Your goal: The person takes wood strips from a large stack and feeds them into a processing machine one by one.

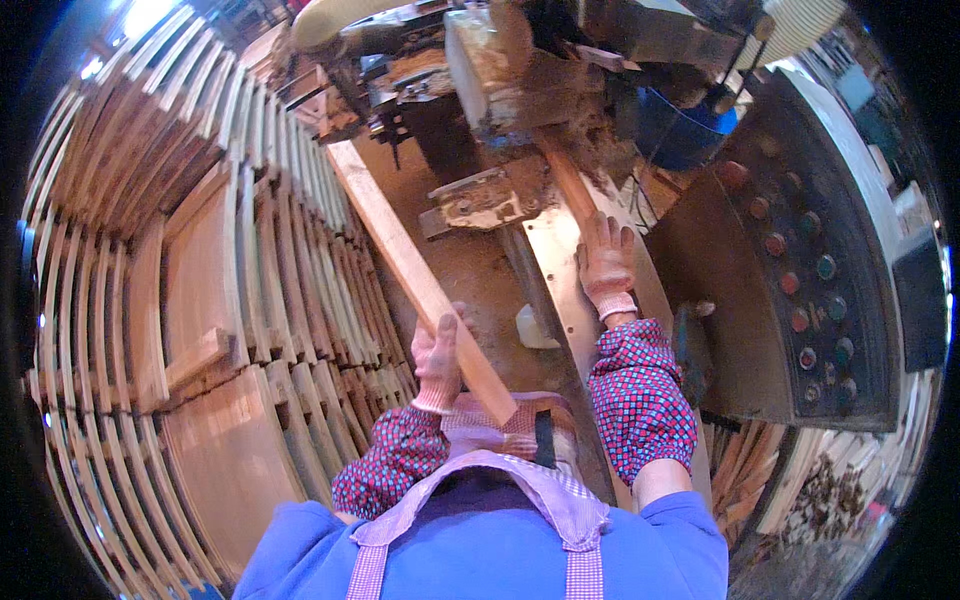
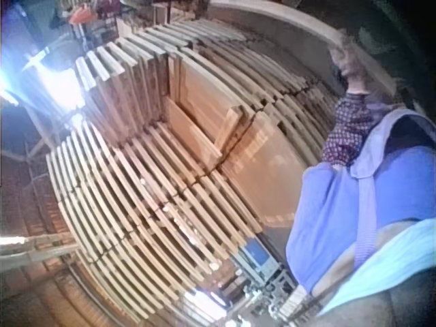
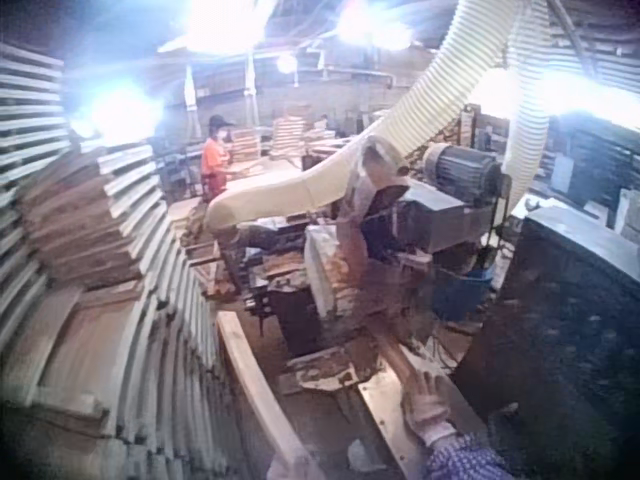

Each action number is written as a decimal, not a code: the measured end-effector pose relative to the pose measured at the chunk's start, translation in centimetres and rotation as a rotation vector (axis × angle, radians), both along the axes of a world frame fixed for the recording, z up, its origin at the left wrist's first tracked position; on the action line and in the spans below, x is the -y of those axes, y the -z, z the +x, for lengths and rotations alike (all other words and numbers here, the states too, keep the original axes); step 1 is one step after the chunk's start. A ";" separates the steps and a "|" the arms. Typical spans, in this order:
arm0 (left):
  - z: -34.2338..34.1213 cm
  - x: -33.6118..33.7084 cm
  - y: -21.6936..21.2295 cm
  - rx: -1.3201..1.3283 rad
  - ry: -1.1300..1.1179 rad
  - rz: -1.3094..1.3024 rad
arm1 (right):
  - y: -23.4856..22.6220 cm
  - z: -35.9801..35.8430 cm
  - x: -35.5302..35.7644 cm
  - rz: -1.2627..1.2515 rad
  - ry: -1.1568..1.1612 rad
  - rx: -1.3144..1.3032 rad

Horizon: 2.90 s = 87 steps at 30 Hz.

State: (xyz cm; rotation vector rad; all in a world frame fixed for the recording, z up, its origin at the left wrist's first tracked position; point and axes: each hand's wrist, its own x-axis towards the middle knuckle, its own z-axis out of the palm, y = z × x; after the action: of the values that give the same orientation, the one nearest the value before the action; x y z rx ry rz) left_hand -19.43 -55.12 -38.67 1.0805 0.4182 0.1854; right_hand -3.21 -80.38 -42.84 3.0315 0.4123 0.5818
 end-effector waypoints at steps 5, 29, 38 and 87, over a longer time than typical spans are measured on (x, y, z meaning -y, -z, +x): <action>2.8 0.1 4.3 0.134 0.005 -0.082 | -6.1 -10.4 -7.3 1.511 -0.418 -0.860; -5.0 -62.5 -15.9 -1.661 -0.232 1.921 | 1.4 -1.2 3.2 0.043 -0.053 -0.123; -5.2 -48.1 -19.3 -0.471 -0.093 0.321 | -4.3 2.4 -9.6 0.760 -0.156 -0.265; 1.8 -26.7 -11.5 0.183 -0.393 1.596 | -0.5 -32.8 5.5 0.837 0.292 -0.438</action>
State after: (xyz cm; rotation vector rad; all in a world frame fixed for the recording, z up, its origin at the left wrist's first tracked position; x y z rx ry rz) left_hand -17.63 -28.40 -27.15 2.4985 0.2591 1.0782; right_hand -35.99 -85.93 -42.33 3.9027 -0.3907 0.0481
